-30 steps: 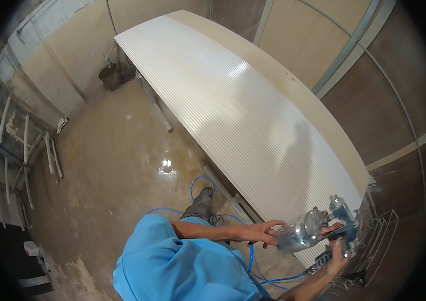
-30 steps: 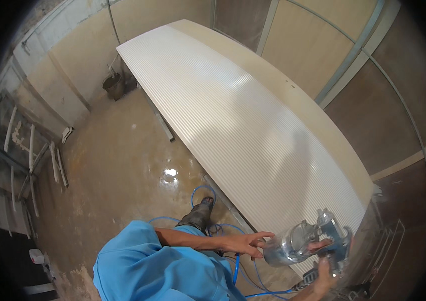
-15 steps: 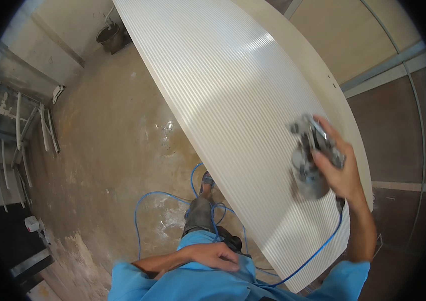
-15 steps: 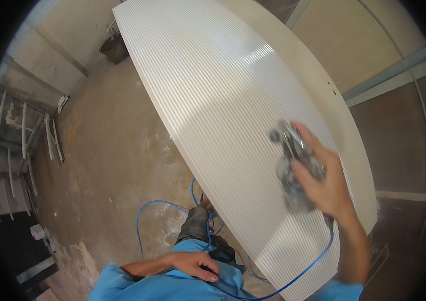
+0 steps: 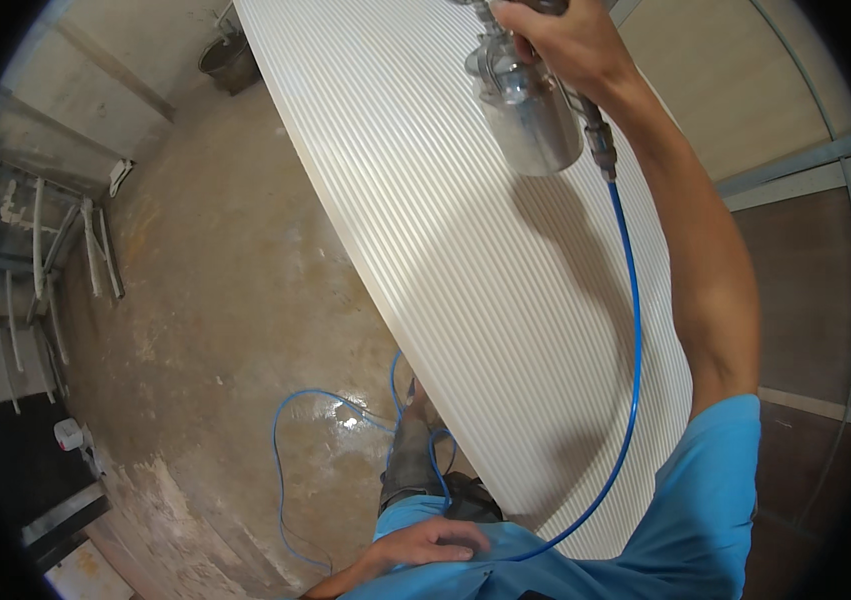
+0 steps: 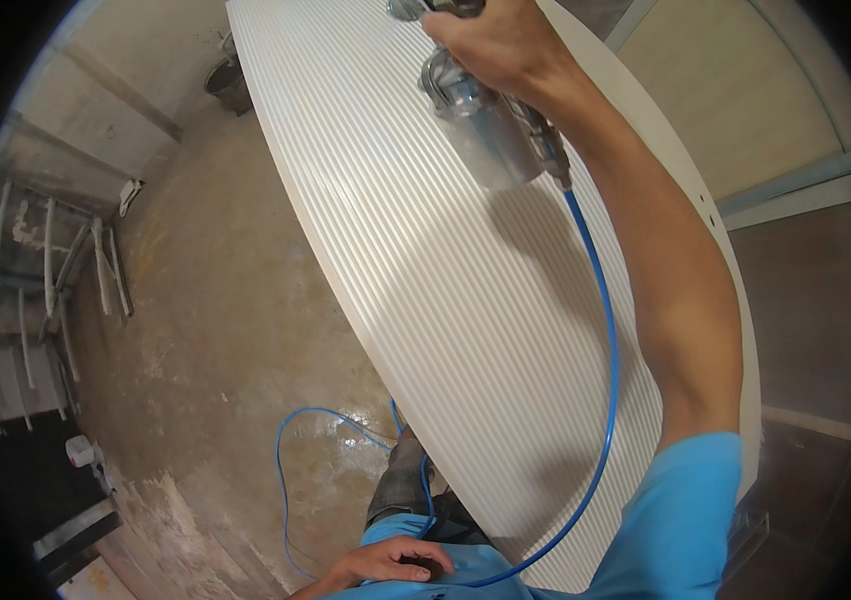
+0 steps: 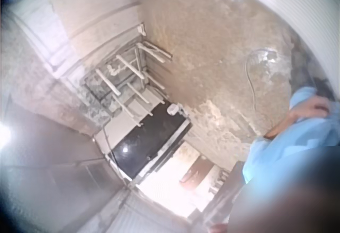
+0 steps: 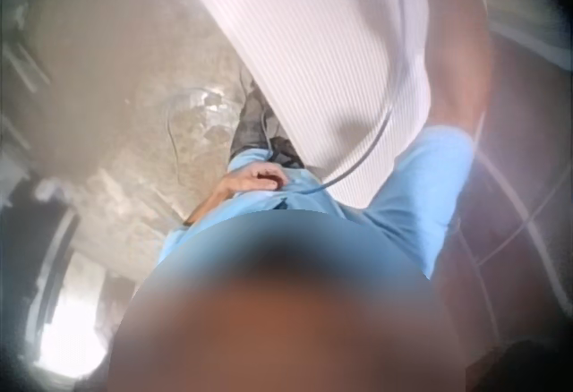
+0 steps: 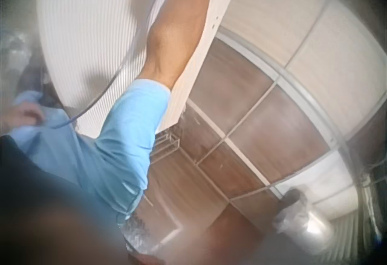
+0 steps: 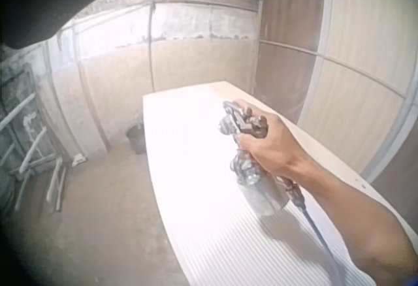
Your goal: The person uses a spray gun to apply a white coating to a large ribbed panel. They move the spray gun in steady horizontal passes across the surface, occasionally stepping back and repositioning to cover different areas.
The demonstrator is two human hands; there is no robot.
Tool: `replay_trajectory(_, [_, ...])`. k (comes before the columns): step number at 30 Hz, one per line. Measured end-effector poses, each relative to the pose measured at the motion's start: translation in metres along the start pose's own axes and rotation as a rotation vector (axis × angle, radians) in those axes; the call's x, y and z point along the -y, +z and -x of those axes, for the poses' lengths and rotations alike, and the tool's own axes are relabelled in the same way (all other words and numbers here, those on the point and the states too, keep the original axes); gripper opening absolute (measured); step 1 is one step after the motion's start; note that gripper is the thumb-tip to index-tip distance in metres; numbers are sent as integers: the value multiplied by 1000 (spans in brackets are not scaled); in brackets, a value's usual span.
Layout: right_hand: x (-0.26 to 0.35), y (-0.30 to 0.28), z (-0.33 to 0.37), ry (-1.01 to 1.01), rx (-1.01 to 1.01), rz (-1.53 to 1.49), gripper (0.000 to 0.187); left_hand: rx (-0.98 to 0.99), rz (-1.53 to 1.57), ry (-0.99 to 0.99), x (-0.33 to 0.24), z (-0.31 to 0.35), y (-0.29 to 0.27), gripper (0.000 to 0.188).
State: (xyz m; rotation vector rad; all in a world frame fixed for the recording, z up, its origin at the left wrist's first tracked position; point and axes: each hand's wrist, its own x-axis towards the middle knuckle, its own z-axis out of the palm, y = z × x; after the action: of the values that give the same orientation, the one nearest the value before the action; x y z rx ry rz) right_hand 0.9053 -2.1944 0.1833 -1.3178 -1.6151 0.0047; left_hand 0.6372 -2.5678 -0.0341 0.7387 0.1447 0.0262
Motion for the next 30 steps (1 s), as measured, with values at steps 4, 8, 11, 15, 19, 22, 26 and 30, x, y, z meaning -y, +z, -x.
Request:
replay_trajectory(4, [-16, -18, -33, 290, 414, -127, 52, -2, -35, 18, -7, -7, 4, 38])
replay_trajectory(8, [-36, -46, -15, 258, 496, 6, 62, 11, -55, -31, -9, -8, 11, 38])
replay_trajectory(11, [-36, -96, 29, 269, 532, 0, 63, 22, -93, -78, -9, -9, 23, 39])
replay_trajectory(15, [-19, -196, 100, 468, 638, -60, 65, 57, -187, -165, -1, -16, 45, 37])
replay_trajectory(19, [8, -288, 183, 640, 553, -64, 66, 86, -158, -132, 28, -31, 78, 37])
replay_trajectory(22, [34, -359, 249, 810, 468, 25, 66, 155, -224, -176, 58, -49, 103, 36])
replay_trajectory(26, [75, -455, 326, 1047, 448, 85, 67, 260, -303, -211, 87, -74, 129, 40])
replay_trajectory(30, [97, -507, 365, 1104, 470, 243, 68, 255, -265, -179, 98, -92, 146, 38])
